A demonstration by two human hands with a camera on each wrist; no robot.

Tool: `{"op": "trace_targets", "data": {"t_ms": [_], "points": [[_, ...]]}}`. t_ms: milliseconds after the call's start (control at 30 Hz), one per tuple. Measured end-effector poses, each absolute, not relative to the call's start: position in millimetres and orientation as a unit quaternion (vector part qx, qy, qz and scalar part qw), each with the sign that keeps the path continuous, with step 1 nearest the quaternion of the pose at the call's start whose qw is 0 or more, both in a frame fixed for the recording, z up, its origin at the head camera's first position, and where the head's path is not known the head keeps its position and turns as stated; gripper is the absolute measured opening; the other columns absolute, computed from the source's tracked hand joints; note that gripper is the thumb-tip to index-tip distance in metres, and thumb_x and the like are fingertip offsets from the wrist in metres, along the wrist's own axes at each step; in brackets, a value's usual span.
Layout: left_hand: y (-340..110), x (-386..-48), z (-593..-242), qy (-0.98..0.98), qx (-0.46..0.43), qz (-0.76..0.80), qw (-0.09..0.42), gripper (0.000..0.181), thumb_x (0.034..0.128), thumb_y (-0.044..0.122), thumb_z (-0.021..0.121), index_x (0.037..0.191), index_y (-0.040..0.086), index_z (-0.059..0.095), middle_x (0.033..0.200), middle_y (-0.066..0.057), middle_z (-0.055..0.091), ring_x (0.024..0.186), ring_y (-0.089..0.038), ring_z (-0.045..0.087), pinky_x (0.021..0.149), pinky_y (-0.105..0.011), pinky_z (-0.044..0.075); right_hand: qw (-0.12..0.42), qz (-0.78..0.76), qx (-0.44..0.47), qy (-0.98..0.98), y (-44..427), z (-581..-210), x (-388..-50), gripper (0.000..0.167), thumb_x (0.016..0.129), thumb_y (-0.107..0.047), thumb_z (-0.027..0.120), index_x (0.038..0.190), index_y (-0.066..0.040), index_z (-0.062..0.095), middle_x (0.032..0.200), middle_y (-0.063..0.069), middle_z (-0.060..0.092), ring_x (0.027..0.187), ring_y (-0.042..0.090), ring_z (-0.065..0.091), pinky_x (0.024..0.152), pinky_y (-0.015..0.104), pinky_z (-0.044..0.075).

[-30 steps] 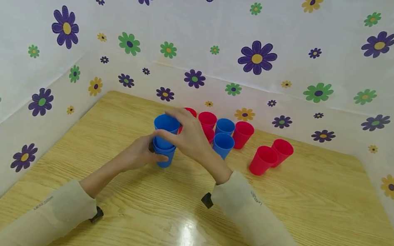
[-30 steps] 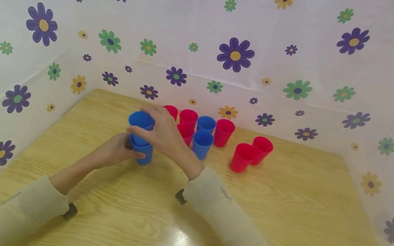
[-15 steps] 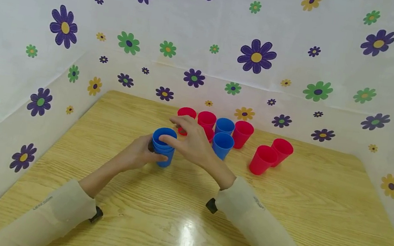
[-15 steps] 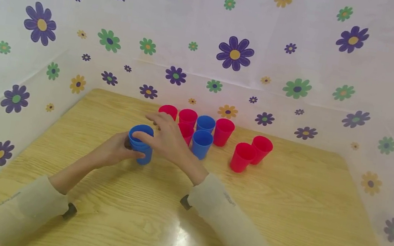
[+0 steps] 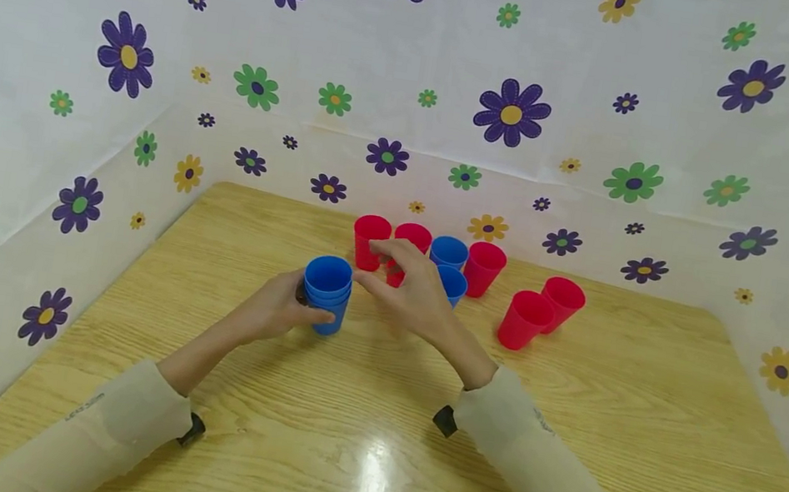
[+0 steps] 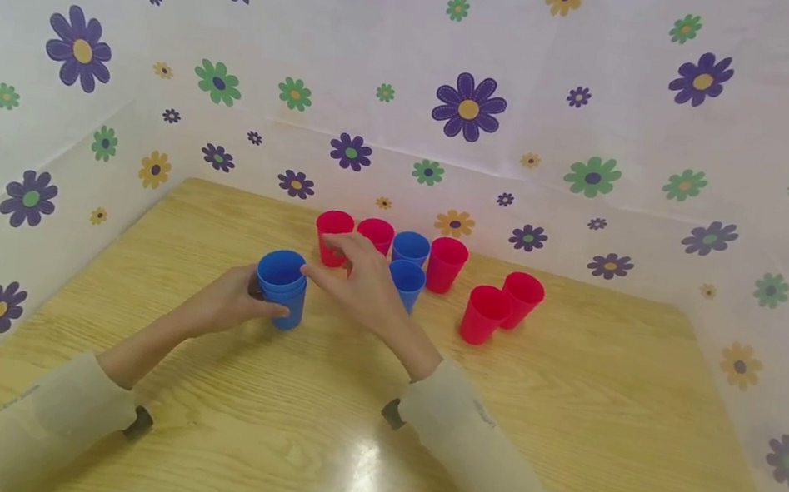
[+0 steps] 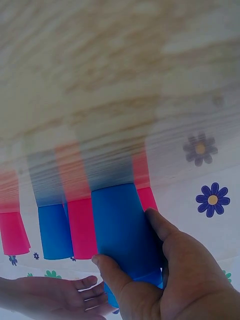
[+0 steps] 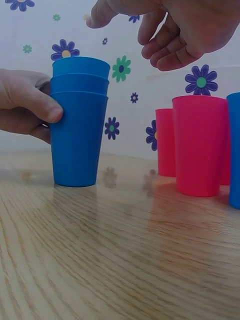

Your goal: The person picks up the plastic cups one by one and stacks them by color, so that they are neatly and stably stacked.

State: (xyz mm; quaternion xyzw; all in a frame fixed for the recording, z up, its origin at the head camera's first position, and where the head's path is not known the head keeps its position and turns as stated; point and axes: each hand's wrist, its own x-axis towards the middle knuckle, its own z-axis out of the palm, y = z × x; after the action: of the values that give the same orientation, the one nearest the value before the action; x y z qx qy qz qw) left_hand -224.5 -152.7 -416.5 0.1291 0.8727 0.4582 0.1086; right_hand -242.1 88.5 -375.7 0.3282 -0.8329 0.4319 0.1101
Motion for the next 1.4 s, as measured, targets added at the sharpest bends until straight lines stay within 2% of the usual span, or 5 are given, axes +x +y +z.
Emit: {"op": "trace_targets", "data": {"t_ms": [167, 400, 733, 1133, 1400], "points": [[-152.4, -225.0, -417.3, 0.874, 0.124, 0.456, 0.111, 0.074, 0.0933, 0.02, 0.079, 0.152, -0.002, 0.039, 0.147, -0.025, 0.052, 0.134, -0.045, 0.051, 0.111, -0.06, 0.043, 0.124, 0.431, 0.322, -0.834, 100.3, -378.9, -243.0, 0.048, 0.092, -0.02, 0.079, 0.133, 0.002, 0.065, 0.123, 0.017, 0.068, 0.107, 0.03, 0.064, 0.089, 0.047, 0.058], [-152.6, -225.2, -417.3, 0.872, 0.125, 0.459, 0.114, 0.074, 0.0936, 0.02, 0.079, 0.152, -0.003, 0.039, 0.147, -0.025, 0.052, 0.134, -0.045, 0.051, 0.11, -0.059, 0.043, 0.139, 0.444, 0.308, -0.83, 118.2, -380.4, -240.0, 0.047, 0.091, -0.014, 0.08, 0.132, 0.004, 0.064, 0.121, 0.02, 0.068, 0.104, 0.034, 0.063, 0.085, 0.05, 0.058], [-151.8, -224.4, -413.9, 0.869, 0.13, 0.464, 0.115, 0.074, 0.0939, 0.019, 0.078, 0.152, -0.004, 0.038, 0.147, -0.025, 0.053, 0.134, -0.045, 0.051, 0.11, -0.059, 0.044, 0.142, 0.461, 0.281, -0.83, 148.4, -382.6, -239.5, 0.047, 0.092, -0.009, 0.078, 0.133, 0.006, 0.062, 0.126, 0.023, 0.065, 0.113, 0.041, 0.062, 0.093, 0.058, 0.055], [-152.0, -224.3, -413.4, 0.87, 0.131, 0.461, 0.113, 0.074, 0.0944, 0.02, 0.078, 0.152, -0.004, 0.038, 0.146, -0.025, 0.053, 0.133, -0.044, 0.052, 0.11, -0.059, 0.043, 0.152, 0.446, 0.242, -0.848, 172.7, -386.9, -239.0, 0.052, 0.092, -0.009, 0.078, 0.136, 0.008, 0.058, 0.132, 0.025, 0.062, 0.12, 0.042, 0.061, 0.096, 0.058, 0.054], [-152.6, -224.9, -413.5, 0.868, 0.135, 0.463, 0.114, 0.074, 0.0945, 0.019, 0.078, 0.152, -0.004, 0.038, 0.146, -0.026, 0.053, 0.132, -0.045, 0.052, 0.11, -0.059, 0.043, 0.134, 0.428, 0.189, -0.874, 179.4, -392.8, -237.6, 0.058, 0.092, -0.014, 0.079, 0.14, 0.008, 0.055, 0.135, 0.026, 0.059, 0.122, 0.04, 0.059, 0.096, 0.056, 0.055]]}}
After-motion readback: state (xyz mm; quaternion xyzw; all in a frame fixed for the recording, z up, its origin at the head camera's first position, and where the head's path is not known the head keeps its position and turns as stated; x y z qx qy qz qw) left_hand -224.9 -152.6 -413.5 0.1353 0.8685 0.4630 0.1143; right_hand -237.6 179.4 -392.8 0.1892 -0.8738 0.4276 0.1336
